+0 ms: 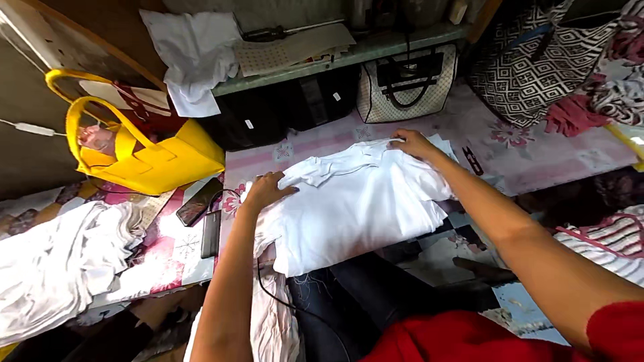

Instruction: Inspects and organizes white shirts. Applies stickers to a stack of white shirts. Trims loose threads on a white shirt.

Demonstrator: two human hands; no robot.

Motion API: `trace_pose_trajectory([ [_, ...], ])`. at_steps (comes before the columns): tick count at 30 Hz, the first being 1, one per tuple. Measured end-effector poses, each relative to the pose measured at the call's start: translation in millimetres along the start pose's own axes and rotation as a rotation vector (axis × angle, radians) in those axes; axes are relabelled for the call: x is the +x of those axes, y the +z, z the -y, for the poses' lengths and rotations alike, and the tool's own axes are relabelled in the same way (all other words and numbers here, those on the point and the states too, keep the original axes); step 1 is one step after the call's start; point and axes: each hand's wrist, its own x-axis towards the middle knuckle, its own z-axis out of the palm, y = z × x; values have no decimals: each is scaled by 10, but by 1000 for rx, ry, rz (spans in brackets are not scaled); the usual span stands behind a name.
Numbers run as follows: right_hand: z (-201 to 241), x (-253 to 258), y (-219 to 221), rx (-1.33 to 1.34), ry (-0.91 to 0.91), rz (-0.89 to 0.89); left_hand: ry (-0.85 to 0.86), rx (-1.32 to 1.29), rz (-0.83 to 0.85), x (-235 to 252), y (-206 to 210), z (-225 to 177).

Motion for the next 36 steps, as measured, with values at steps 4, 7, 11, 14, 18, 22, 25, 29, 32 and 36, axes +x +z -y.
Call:
trace_pose_trajectory([
  [4, -163, -100, -388, -61, 32, 240, 43, -20, -92, -205, -40, 3],
  [7, -306, -162, -453, -203, -4, 268, -31, 146, -163, -296, -190, -117],
  [11, -257, -45, -585, -441, 1, 89, -175, 202, -224, -210, -231, 26],
  [14, -400, -50, -575, -606, 19, -163, -315, 177, -387, -228, -28, -215],
  [18, 89, -629, -497, -452, 189, -394, 273, 51, -523, -419, 750, -1361],
  [22, 319, -1680, 182, -352, -75, -274, 813, 13, -170, -415, 1630, -2167],
  [25, -284, -1919, 162, -495, -148, -114, 583, 43, -45, 108, 1485, -1989],
  [29, -437, -2006, -476, -487, 143, -446, 197, 121, -209, 625, 850, -1427],
  [32, 84, -2209, -409, -360, 224, -560, 90, 35, -316, 308, 593, -1696],
  [36, 487, -2496, 402, -93, 398, -297, 428, -58, -301, -454, 1329, -2426],
])
